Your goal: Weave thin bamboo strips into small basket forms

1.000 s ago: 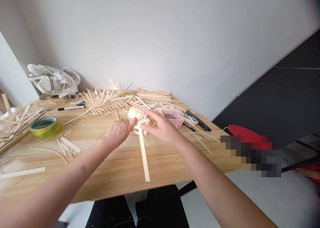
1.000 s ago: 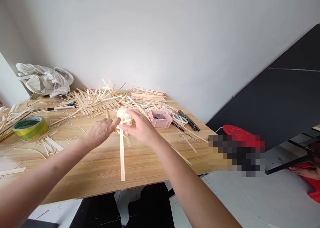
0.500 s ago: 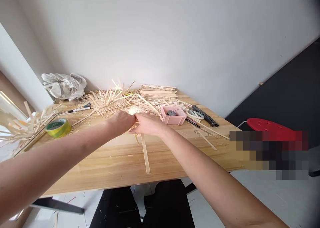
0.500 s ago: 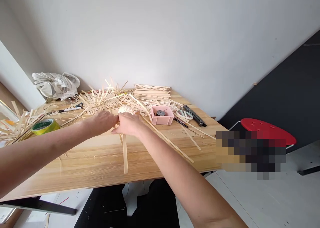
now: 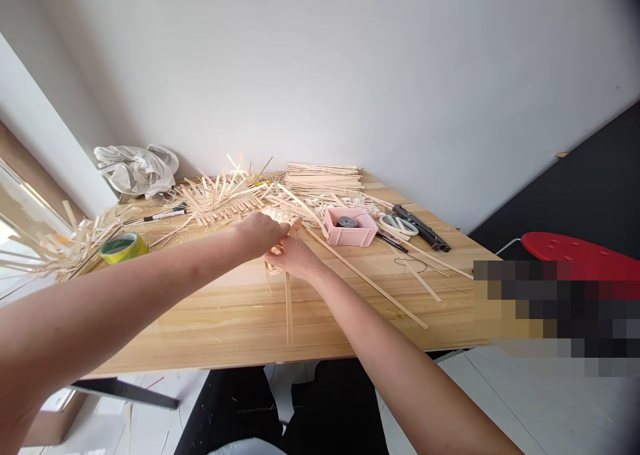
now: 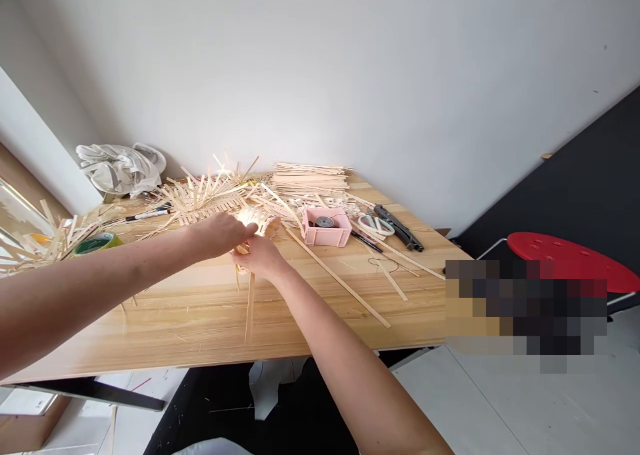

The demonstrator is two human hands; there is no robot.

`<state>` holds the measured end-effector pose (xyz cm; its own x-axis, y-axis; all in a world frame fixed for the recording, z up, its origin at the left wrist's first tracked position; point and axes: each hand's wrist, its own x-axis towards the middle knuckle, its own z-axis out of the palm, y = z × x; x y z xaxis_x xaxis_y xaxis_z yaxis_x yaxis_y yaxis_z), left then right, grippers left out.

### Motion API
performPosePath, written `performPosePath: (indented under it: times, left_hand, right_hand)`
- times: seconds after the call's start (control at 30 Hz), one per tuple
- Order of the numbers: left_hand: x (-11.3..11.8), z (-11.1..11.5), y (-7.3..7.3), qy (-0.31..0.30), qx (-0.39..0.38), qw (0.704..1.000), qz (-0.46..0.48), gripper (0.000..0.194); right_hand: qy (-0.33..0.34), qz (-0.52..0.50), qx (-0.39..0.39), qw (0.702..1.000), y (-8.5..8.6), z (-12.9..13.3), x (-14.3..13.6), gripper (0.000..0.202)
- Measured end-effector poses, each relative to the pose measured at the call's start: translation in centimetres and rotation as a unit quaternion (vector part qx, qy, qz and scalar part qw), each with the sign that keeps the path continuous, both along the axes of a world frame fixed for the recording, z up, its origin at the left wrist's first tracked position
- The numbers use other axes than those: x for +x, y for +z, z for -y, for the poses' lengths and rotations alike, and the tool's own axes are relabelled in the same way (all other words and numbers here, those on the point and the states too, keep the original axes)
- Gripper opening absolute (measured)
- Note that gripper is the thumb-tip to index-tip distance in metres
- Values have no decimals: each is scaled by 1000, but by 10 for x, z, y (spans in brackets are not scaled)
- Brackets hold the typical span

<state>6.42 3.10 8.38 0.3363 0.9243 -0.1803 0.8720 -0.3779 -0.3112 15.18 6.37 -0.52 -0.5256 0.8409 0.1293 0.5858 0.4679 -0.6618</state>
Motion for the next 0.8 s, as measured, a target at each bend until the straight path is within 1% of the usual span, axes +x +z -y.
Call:
performPosePath:
  times: [0.13, 0.2, 0.3, 0.4, 0.47, 0.53, 0.6, 0.67, 0.73, 0.8]
  left_hand:
    - [4, 0, 0, -8, -26, 999, -37, 48]
    - [6, -1, 0, -21, -26, 998, -53, 48]
    - [7, -3, -1, -50, -18, 996, -78, 51]
    - [7, -3, -3, -88, -22, 989, -120, 46]
    - [6, -1, -5, -117, 1, 983, -139, 43]
    - [3, 0, -8, -153, 42, 976, -150, 46]
    - [-1, -3, -11, -189, 86, 967, -147, 58]
    - [-6, -8, -13, -211, 122, 962, -121, 71]
    - [-11, -14, -14, -213, 136, 964, -79, 75]
    - [-20, -18, -18, -204, 126, 971, -16, 75]
  right_hand:
    - [19, 6, 7, 1000, -3, 1, 1, 20]
    - [30, 9, 19, 999, -4, 1, 1, 21]
    - [44, 10, 28, 999, -9, -1, 2, 22]
    - [68, -16, 23, 997, -19, -4, 2, 27]
    - [95, -53, 20, 994, -26, -6, 3, 32]
    - [128, -99, 17, 987, -33, -7, 4, 36]
    - [154, -143, 5, 978, -37, -9, 5, 38]
    - [155, -178, -20, 972, -40, -10, 6, 38]
    - [141, -202, -45, 968, -42, -11, 7, 38]
    - [132, -229, -63, 962, -44, -12, 7, 37]
